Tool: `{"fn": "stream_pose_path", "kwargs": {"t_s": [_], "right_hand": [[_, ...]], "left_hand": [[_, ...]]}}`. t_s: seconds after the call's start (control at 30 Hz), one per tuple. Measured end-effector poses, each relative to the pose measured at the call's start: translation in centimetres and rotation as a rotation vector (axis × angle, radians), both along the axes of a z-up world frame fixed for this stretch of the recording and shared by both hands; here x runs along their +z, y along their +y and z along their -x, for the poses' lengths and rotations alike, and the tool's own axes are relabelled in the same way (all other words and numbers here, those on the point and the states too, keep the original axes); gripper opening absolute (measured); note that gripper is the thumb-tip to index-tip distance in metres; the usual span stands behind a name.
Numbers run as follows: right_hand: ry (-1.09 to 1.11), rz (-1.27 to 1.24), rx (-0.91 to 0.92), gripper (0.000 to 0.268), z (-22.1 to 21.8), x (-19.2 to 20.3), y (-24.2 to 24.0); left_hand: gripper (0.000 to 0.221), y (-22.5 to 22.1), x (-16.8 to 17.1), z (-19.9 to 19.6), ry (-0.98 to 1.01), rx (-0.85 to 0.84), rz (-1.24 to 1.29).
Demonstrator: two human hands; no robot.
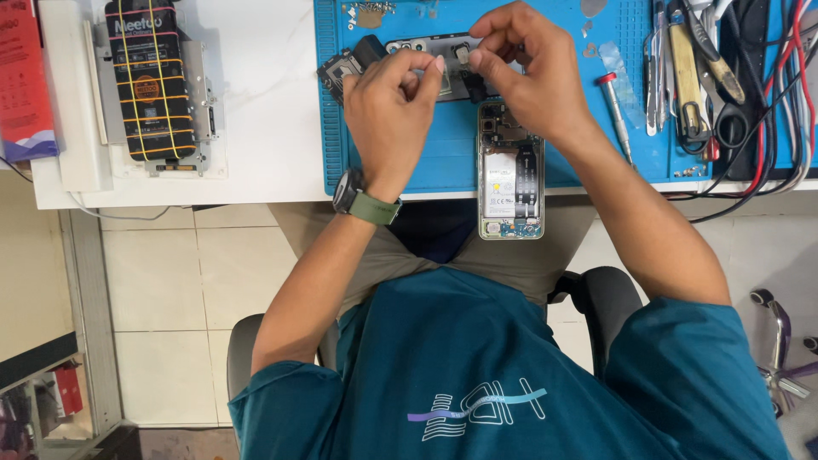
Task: The person uses a screwdriver to remove screws from a disassembled smartphone lying on a blue mat. They then pick up the phone, rotate it to inspect the internal components, and use tweezers to adjust a small part inside the chassis.
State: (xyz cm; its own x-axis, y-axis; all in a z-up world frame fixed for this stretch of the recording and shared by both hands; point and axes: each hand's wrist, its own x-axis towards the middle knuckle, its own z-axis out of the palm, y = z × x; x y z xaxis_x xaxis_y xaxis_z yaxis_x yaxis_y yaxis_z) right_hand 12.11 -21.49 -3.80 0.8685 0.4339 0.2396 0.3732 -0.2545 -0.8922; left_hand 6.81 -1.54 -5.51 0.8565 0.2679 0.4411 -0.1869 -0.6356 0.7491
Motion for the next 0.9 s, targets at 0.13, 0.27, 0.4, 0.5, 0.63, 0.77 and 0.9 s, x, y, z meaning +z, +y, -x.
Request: {"fn": "stream_pose_path", "kwargs": {"t_s": [0.13,0.27,0.4,0.5,0.63,0.77,0.9], "right_hand": [[-0.246,0.217,0.015,0.020,0.0,-1.2,0.5],[-0.332,0.324,0.014,0.020,0.1,-2.4,0.9],[-0.411,0.370,0.019,0.016,-0.2,-2.9,1.0],[-0.444,0.390,0.023,0.011,-0.3,-3.3,1.0],[-0.477,0.456,0.019,0.012,-0.3,-3.4,1.2],[-0.545,0.519,0.000,0.008,-0.7,-4.0,1.4],[-0.728,0.697,-0.008,0.015,-1.1,-4.1,1.7]], "left_hand": [[0.019,-0.1,-1.1,-0.5,-0.021,0.058,-0.330],[0.018,-0.1,-2.2,-0.9,-0.019,0.085,-0.421],[0.021,-0.2,-2.1,-1.0,-0.050,0.096,-0.498],[0.021,-0.2,-2.3,-1.1,-0.048,0.089,-0.520],[0.021,-0.3,-2.1,-1.1,-0.058,0.084,-0.551],[0.021,-0.3,-2.1,-1.3,-0.043,0.082,-0.586],[0.013,-0.1,-1.4,-1.8,0.014,0.058,-0.689]]}}
